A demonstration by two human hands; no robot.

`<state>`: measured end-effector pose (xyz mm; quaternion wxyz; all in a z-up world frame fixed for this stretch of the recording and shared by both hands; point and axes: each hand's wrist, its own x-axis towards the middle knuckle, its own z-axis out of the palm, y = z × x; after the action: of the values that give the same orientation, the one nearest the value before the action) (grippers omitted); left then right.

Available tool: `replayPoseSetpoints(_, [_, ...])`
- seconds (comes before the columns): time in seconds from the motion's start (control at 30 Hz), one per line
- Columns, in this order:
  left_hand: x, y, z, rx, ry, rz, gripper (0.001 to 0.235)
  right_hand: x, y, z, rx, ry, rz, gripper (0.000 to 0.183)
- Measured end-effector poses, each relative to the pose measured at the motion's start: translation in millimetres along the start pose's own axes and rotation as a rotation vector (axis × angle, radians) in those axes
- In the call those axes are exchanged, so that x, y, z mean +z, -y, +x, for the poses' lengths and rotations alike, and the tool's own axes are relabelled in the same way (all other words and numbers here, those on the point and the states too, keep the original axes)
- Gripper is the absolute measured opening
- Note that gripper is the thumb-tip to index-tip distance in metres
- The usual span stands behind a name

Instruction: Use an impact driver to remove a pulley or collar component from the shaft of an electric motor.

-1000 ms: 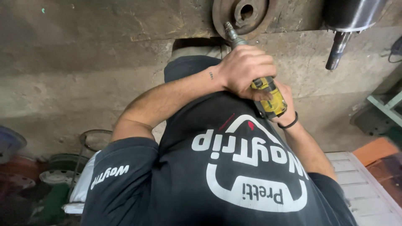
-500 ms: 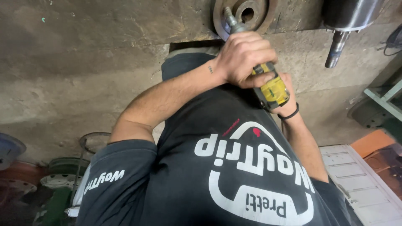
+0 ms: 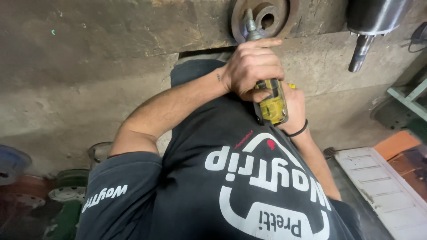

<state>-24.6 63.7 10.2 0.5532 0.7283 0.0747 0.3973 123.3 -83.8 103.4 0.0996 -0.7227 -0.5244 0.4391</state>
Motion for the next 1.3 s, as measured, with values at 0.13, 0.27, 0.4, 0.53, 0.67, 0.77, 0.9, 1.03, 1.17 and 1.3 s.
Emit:
replayPoseSetpoints(0.13, [4.7,-8.7,-5.5,-0.013,0.053,-0.043,0.054,1.4,15.1,-9.7,0.105,-0.017,0.063,0.032])
replayPoseSetpoints(0.27, [7.9,-5.2,-9.3,-0.029,0.090,-0.060,0.055,3.7,15.4,-17.9,0.148,0.000,0.092,0.029])
replayPoseSetpoints(0.4, [-8.3,10.9,0.2,0.010,0.092,-0.057,0.054,12.7,11.9,-2.7,0.070,-0.015,0.013,0.031])
replayPoseSetpoints(0.53, [-16.1,9.9,1.3,0.037,0.114,-0.045,0.054,21.3,19.5,0.3,0.097,-0.085,0.022,0.031])
replayPoseSetpoints(0.67, [2.0,-8.8,-16.8,-0.011,0.123,-0.057,0.052,26.0,4.4,-28.0,0.028,-0.050,0.098,0.029])
replayPoseSetpoints(0.77, [10.2,-5.5,-15.9,-0.052,0.125,-0.057,0.047,39.3,-38.0,-39.5,0.137,-0.008,0.116,0.033])
replayPoseSetpoints(0.9, [-1.4,0.0,9.5,-0.117,0.132,0.033,0.041,50.1,-95.8,-30.7,-0.140,0.053,-0.006,0.028])
replayPoseSetpoints(1.03, [14.7,-0.6,21.1,-0.180,0.173,0.106,0.036,33.9,-84.2,-30.5,-0.244,-0.075,0.080,0.044])
replayPoseSetpoints(1.17, [27.5,-8.4,4.0,-0.183,0.162,0.110,0.035,33.0,-86.7,-37.4,-0.328,-0.010,-0.089,0.043])
replayPoseSetpoints(1.3, [10.2,6.2,9.5,-0.122,0.140,0.089,0.034,52.8,-109.9,-35.2,-0.151,-0.030,0.040,0.043])
